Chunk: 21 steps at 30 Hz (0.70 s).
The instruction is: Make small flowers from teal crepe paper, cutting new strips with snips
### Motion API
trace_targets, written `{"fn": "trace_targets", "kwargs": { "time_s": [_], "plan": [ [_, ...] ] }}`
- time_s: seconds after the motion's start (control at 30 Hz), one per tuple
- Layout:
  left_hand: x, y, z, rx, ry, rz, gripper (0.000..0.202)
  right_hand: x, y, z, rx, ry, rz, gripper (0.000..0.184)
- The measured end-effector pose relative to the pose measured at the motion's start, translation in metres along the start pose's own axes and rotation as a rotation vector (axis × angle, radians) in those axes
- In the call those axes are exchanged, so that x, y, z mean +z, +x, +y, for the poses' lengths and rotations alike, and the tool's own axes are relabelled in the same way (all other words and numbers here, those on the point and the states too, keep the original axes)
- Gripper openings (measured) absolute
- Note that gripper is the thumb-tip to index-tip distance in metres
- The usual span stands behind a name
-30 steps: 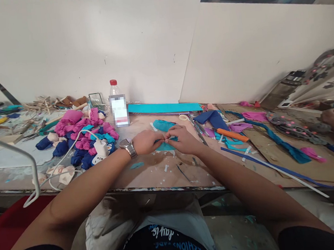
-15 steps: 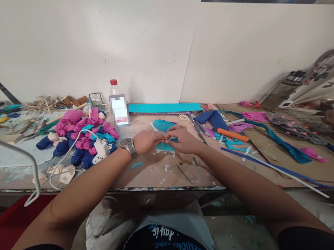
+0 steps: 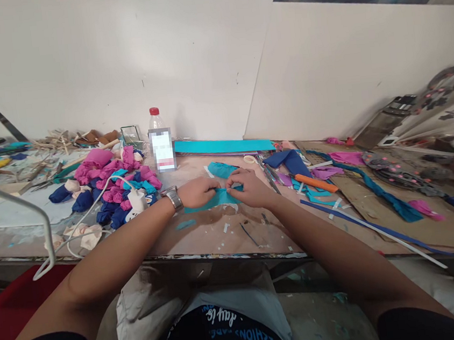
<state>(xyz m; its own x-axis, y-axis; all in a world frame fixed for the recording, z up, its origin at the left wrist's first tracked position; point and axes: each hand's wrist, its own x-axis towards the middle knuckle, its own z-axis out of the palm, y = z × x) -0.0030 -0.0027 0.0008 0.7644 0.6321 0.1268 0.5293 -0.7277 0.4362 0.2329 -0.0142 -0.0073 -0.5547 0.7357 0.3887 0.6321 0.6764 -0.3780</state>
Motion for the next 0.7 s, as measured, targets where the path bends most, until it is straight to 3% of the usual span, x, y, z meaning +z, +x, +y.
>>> {"fn": "trace_targets", "kwargs": {
  "time_s": [0.2,0.7],
  "plan": [
    [0.0001,0.0016,-0.0031,0.023,-0.184,-0.067,0.021,-0.0008,-0.0008,-0.0034,-0.029,-0.003,-0.049,0.011],
    [0.0025,0.0016,-0.0046,0.031,-0.147,-0.054,0.038,-0.0017,-0.0006,-0.0065,0.016,0.023,-0.086,0.008]
  ]
}}
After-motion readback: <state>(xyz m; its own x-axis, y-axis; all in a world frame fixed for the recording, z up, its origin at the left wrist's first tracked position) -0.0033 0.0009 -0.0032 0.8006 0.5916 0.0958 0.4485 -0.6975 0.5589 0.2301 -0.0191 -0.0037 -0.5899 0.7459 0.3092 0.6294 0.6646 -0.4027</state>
